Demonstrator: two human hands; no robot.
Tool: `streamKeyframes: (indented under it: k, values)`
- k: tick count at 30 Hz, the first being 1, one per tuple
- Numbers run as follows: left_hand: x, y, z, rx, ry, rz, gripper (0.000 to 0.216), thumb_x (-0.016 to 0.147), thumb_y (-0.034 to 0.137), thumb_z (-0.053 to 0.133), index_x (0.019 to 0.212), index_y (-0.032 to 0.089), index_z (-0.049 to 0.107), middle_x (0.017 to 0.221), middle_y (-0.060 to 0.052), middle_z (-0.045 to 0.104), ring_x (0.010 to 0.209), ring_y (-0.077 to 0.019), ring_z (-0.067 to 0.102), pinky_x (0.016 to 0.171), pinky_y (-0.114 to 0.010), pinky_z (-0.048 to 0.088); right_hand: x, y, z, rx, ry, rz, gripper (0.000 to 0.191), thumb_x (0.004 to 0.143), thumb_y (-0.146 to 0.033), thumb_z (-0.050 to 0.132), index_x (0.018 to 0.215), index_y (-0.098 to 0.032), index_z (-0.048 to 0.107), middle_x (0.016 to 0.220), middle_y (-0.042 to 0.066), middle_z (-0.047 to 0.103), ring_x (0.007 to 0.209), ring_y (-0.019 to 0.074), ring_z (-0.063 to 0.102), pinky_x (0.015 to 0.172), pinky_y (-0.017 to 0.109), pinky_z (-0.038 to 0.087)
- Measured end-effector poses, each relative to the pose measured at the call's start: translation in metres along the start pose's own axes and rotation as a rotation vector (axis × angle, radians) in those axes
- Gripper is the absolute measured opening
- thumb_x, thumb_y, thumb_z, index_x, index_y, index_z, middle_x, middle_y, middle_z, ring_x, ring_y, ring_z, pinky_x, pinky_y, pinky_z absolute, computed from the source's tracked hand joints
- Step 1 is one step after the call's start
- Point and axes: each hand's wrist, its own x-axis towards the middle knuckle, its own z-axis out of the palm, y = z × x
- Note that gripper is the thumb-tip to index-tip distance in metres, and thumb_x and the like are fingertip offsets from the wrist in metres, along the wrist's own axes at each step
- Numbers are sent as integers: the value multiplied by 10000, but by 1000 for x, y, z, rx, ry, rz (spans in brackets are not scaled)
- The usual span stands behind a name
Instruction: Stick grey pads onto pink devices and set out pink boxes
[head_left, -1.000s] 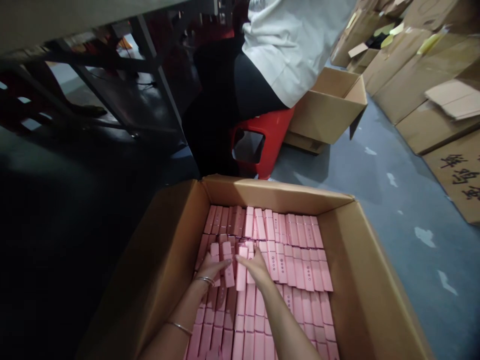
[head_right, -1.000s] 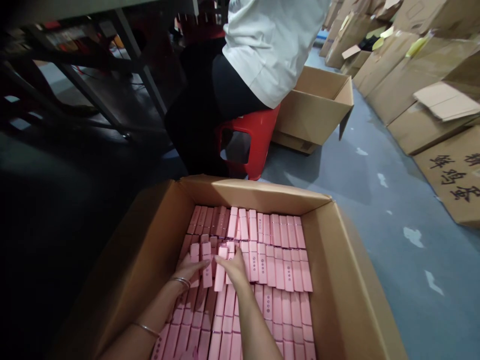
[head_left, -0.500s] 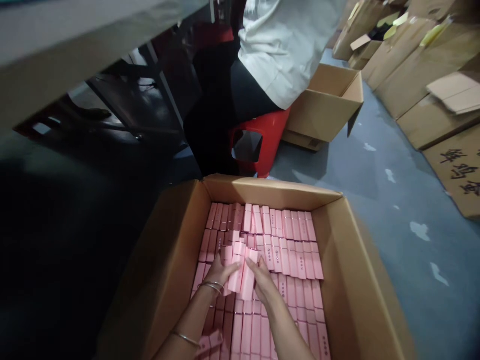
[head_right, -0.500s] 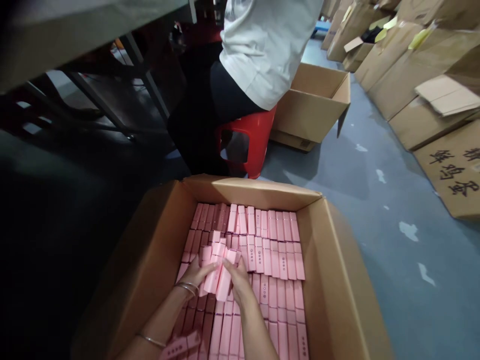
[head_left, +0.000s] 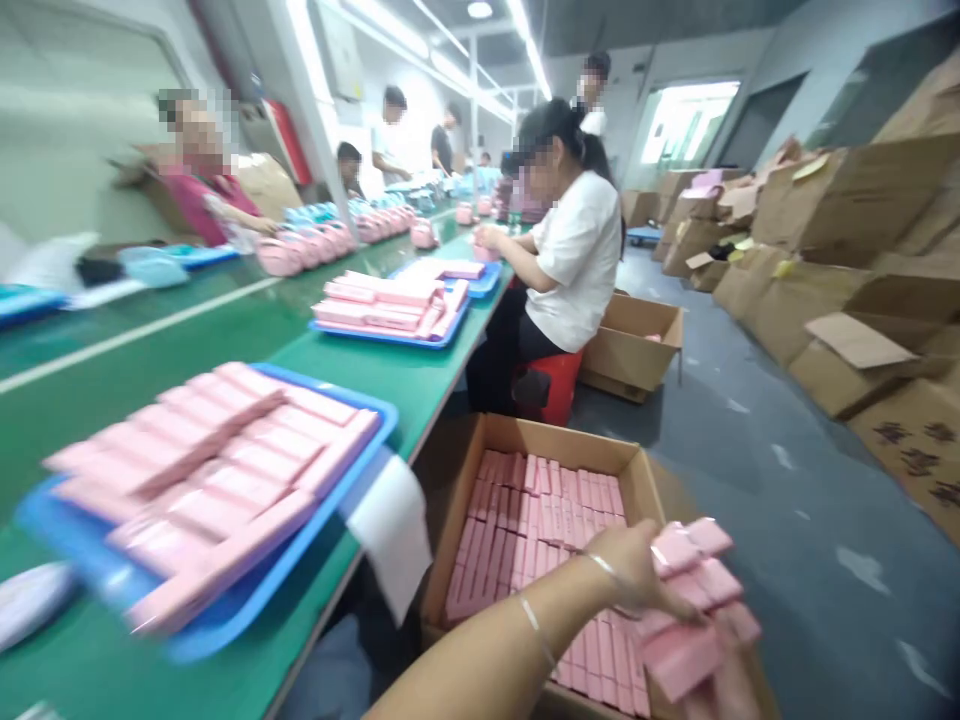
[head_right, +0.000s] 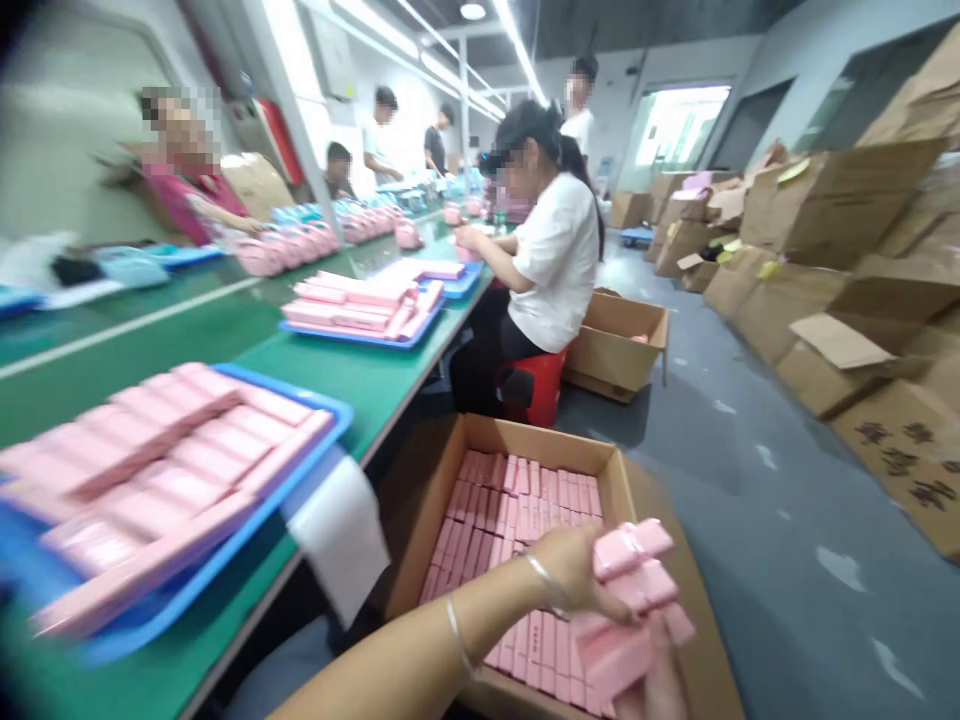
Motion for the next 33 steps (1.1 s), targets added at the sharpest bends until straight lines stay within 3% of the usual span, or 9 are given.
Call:
streamKeyframes:
  k: [2, 5, 9, 12, 14, 16, 20, 25, 33]
  values:
    - [-40, 33, -16, 125, 7, 16, 746, 443, 518, 758, 1058, 175, 512, 1027, -142, 622, 930, -367, 593, 759, -482, 504, -40, -12, 17, 14, -50, -38, 794, 478, -622, 768, 1172, -306, 549, 1176, -44, 568, 880, 68, 566, 671, 130, 500]
    - [-122, 60, -53, 216, 143, -34, 703, 486, 602, 691, 1026, 209, 472, 1031, -116, 613, 881, -346, 602, 687, -440, 515, -100, -17, 59, -8, -223, -32, 729, 519, -585, 766, 1156, -287, 575, 1142, -26, 591, 915, 94, 587, 665, 148, 522]
    - [-275, 59, -103, 123, 545, -197, 679, 494, 610, 690, 978, 185, 474, 958, -98, 607, 807, -307, 593, 662, -431, 499, -196, 5, 136, -117, -574, 89, 795, 513, -522, 798, 1214, -250, 540, 1098, 35, 617, 871, 155, 629, 660, 220, 557]
    - [-404, 44, -115, -30, 845, -323, 685, 560, 570, 697, 1057, 145, 495, 1073, -114, 589, 956, -297, 568, 764, -397, 487, -284, 49, 189, -221, -892, 245, 812, 552, -466, 798, 1265, -243, 480, 1123, 54, 609, 857, 192, 642, 717, 295, 566]
    - [-483, 32, -106, -135, 1026, -346, 547, 611, 479, 709, 1052, 200, 550, 1091, -46, 605, 1046, -245, 557, 838, -308, 469, -344, 88, 211, -308, -1130, 380, 765, 570, -429, 796, 1233, -195, 494, 1089, 78, 619, 856, 209, 644, 731, 312, 562]
    - [-551, 19, -85, -269, 1217, -443, 477, 669, 440, 683, 1036, 162, 560, 1061, -75, 620, 1035, -242, 576, 832, -290, 476, -400, 128, 220, -404, -1356, 521, 708, 601, -402, 782, 1205, -161, 503, 1054, 93, 628, 856, 215, 644, 747, 328, 556]
    - [-647, -12, -32, -659, 1416, -662, 505, 736, 427, 622, 1126, 129, 502, 1133, -154, 611, 953, -252, 631, 818, -353, 517, -483, 200, 212, -664, -1542, 680, 599, 703, -346, 722, 1204, -123, 482, 1025, 94, 619, 800, 148, 636, 721, 287, 550]
    - [-719, -30, 14, -936, 1574, -768, 572, 722, 460, 634, 1167, 153, 447, 1019, -150, 658, 869, -269, 658, 765, -377, 536, -551, 251, 194, -925, -1656, 783, 499, 828, -364, 609, 1229, -119, 442, 1062, 83, 573, 839, 108, 604, 742, 264, 539]
    - [-809, -34, 41, -1024, 1769, -968, 610, 607, 494, 714, 1059, 154, 486, 816, -116, 687, 715, -286, 666, 599, -362, 541, -646, 292, 177, -1098, -1797, 848, 521, 855, -396, 566, 1254, -119, 377, 1119, 95, 518, 919, 129, 571, 798, 300, 528]
